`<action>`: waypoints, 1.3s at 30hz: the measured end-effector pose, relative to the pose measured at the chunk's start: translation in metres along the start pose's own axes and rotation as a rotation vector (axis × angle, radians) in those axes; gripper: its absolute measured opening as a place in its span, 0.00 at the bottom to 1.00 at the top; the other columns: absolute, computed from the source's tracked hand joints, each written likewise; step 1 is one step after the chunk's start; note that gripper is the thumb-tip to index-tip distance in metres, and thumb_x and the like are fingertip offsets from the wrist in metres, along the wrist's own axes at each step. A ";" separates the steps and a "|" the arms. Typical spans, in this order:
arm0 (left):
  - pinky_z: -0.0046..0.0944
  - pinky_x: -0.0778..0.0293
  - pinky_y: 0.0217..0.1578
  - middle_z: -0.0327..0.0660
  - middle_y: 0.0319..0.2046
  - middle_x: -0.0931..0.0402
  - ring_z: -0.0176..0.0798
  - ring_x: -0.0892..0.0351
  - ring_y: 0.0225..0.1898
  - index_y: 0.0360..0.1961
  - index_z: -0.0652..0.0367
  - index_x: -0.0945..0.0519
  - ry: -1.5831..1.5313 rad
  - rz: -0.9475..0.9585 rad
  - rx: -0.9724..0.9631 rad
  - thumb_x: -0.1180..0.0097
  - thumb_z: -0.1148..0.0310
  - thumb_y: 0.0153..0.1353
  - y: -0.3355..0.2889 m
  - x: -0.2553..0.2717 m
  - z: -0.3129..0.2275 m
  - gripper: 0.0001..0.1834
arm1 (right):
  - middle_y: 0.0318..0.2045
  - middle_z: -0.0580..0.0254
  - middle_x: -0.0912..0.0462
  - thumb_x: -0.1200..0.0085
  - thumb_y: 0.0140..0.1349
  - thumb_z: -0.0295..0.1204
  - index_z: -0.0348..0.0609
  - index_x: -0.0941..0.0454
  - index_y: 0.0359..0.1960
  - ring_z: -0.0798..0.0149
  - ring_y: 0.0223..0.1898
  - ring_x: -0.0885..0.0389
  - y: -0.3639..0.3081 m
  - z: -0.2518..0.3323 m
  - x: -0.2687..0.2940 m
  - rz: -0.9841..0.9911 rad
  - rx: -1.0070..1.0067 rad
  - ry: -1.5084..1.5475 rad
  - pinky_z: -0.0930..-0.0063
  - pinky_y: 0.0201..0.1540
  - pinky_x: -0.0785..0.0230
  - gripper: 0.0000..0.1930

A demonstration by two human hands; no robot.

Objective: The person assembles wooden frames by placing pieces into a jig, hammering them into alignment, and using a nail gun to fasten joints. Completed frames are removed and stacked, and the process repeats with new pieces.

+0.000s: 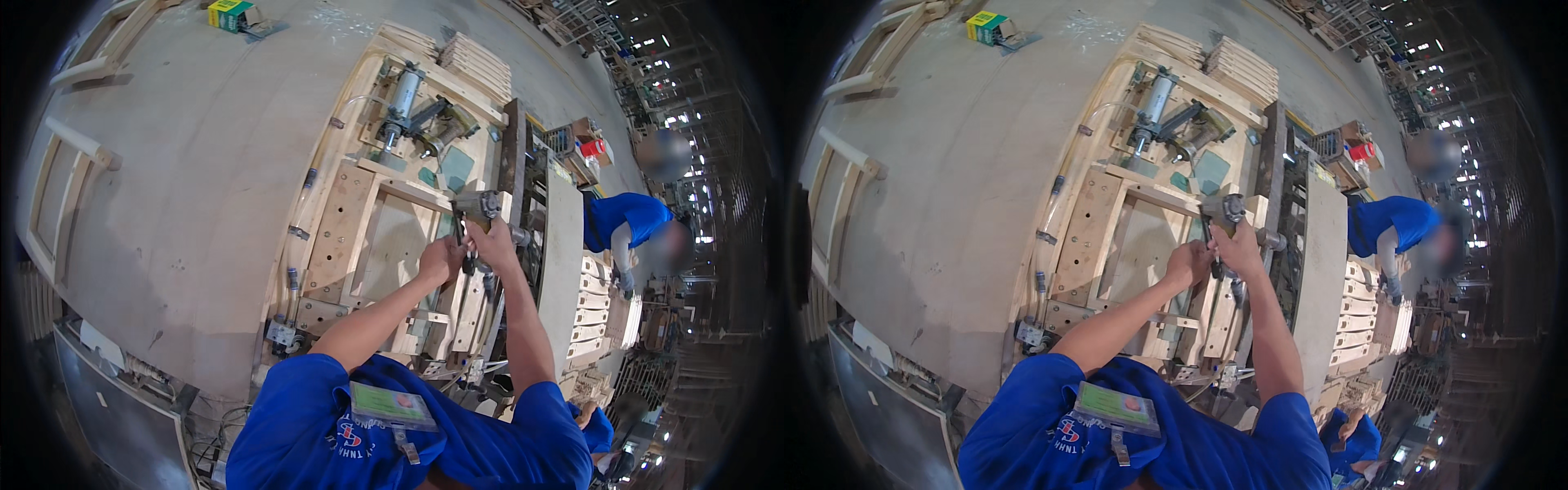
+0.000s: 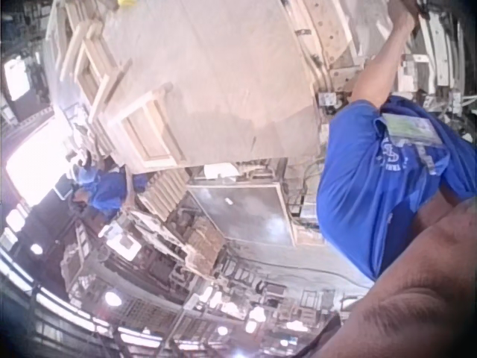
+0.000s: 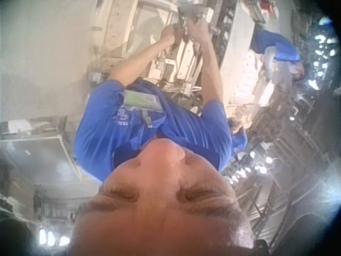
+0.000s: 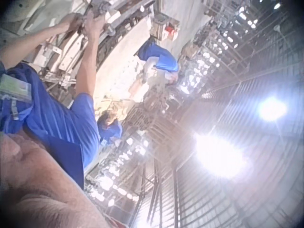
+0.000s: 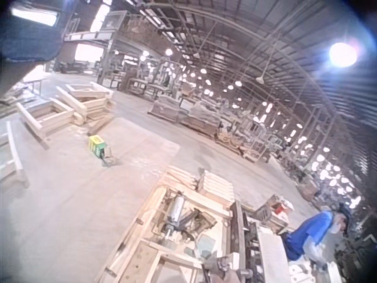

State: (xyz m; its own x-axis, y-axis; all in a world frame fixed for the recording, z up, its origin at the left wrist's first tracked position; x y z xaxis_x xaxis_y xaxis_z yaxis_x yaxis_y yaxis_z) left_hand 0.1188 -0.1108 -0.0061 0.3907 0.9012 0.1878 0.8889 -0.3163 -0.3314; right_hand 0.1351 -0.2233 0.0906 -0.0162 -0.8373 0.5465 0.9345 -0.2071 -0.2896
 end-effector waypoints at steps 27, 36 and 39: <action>0.54 0.19 0.48 0.58 0.43 0.12 0.62 0.12 0.48 0.46 0.61 0.12 -0.291 -0.313 0.165 0.40 0.57 0.70 0.015 0.073 0.037 0.18 | 0.49 0.39 0.12 0.31 0.65 0.37 0.36 0.27 0.65 0.38 0.54 0.14 0.036 0.100 -0.086 0.391 0.344 -0.579 0.53 0.58 0.24 0.30; 0.37 0.23 0.23 0.43 0.31 0.16 0.36 0.14 0.29 0.44 0.65 0.18 -0.843 0.009 0.441 0.51 0.72 0.75 -0.134 0.042 0.073 0.10 | 0.48 0.46 0.12 0.31 0.64 0.26 0.41 0.26 0.65 0.49 0.50 0.12 -0.080 0.068 -0.110 0.767 0.345 -0.381 0.60 0.56 0.22 0.28; 0.37 0.26 0.21 0.44 0.33 0.16 0.36 0.17 0.26 0.43 0.66 0.19 -0.968 0.007 0.434 0.51 0.71 0.76 -0.156 0.046 0.081 0.11 | 0.49 0.48 0.12 0.31 0.65 0.27 0.42 0.26 0.64 0.50 0.51 0.12 -0.095 0.059 -0.127 0.837 0.348 -0.374 0.61 0.58 0.23 0.27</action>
State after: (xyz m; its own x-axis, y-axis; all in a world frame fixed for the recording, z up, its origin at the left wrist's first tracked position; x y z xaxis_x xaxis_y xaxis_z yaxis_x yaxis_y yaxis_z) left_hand -0.0211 0.0037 -0.0212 -0.1318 0.8121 -0.5684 0.6509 -0.3616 -0.6675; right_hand 0.0694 -0.0680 0.0950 0.7571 -0.4187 0.5016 0.6464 0.5914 -0.4821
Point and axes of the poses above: each hand's wrist, its own y-axis towards the middle knuckle, its own x-axis out of the back of the hand, z = x × y, the point moved 3 cm from there along y, towards the middle knuckle
